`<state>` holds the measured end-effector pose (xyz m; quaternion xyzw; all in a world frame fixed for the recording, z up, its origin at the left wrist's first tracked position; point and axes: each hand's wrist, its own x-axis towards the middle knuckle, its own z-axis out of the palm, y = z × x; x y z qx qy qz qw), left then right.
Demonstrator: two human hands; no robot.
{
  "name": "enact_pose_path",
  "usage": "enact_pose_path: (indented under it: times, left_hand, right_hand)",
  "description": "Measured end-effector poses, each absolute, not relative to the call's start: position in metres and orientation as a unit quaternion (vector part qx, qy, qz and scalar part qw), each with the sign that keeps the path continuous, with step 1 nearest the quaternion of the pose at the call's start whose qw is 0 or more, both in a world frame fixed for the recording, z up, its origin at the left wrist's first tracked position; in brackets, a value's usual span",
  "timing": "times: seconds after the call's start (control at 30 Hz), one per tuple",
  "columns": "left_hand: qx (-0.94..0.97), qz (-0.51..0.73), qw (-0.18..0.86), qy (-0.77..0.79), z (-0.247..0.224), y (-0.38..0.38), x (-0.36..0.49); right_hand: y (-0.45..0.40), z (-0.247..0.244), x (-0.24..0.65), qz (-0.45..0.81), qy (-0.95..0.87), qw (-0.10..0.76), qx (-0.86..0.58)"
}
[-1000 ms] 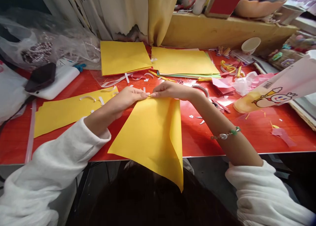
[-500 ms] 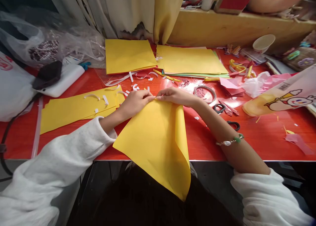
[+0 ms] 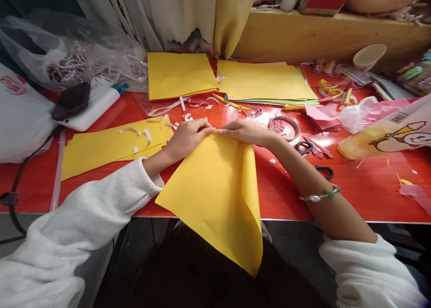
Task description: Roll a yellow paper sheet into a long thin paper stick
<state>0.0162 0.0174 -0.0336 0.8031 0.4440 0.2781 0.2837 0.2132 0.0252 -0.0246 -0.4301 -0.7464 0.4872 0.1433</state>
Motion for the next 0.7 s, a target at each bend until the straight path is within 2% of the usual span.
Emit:
enact_pose_path:
  times: [0.13, 0.4, 0.57, 0.7]
  left_hand:
    - [0.802, 0.255, 0.257, 0.475, -0.035, 0.019, 0.016]
    - [0.801, 0.311, 0.269, 0.436, -0.038, 0.016, 0.016]
    - [0.802, 0.274, 0.252, 0.467, -0.039, 0.019, 0.016]
    - [0.801, 0.293, 0.266, 0.449, -0.039, 0.018, 0.017]
  right_hand:
    - [0.027, -0.03, 0.213, 0.454, -0.767, 0.19, -0.411]
    - [0.028, -0.035, 0.213, 0.496, -0.734, 0.177, -0.429]
    - [0.029, -0.042, 0.207, 0.409, -0.755, 0.26, -0.442]
    - [0.028, -0.044, 0.204, 0.4, -0.743, 0.276, -0.459]
